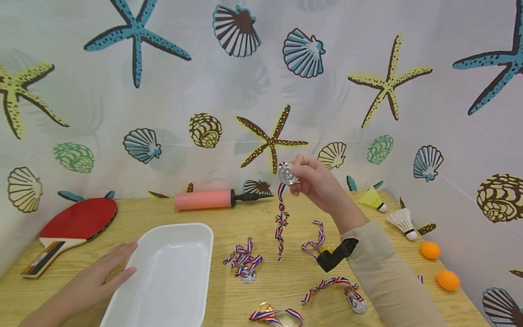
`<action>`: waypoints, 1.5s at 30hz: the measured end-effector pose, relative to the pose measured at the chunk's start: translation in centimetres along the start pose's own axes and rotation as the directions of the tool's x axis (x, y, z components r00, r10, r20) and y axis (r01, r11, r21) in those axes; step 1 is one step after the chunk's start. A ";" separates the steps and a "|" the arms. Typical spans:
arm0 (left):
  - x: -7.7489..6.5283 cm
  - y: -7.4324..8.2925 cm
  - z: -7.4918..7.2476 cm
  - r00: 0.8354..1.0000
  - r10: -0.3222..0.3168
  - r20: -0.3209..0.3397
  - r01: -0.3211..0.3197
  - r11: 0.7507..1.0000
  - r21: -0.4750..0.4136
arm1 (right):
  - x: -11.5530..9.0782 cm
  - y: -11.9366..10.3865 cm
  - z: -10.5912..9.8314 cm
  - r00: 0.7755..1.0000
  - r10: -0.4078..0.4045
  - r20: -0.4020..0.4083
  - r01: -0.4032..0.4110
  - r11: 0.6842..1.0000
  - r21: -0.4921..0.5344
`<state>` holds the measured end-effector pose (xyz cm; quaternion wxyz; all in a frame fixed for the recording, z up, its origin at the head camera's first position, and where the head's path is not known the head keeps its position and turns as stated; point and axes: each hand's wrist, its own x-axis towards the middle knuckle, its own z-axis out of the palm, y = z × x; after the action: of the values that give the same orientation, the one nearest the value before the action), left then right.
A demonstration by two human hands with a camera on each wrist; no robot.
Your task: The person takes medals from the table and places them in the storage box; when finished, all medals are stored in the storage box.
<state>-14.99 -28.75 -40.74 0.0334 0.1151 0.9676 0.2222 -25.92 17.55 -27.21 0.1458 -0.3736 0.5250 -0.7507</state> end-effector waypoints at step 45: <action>-0.4 0.7 -0.2 0.994 0.111 -0.025 -0.103 0.974 0.200 | 10.3 -1.8 10.8 0.986 0.061 -0.155 -0.125 0.888 -0.443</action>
<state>-14.52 -28.30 -40.22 -0.0077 0.1657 0.9778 0.1280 -24.86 4.63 -19.50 0.0549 -0.3190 0.7107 -0.6246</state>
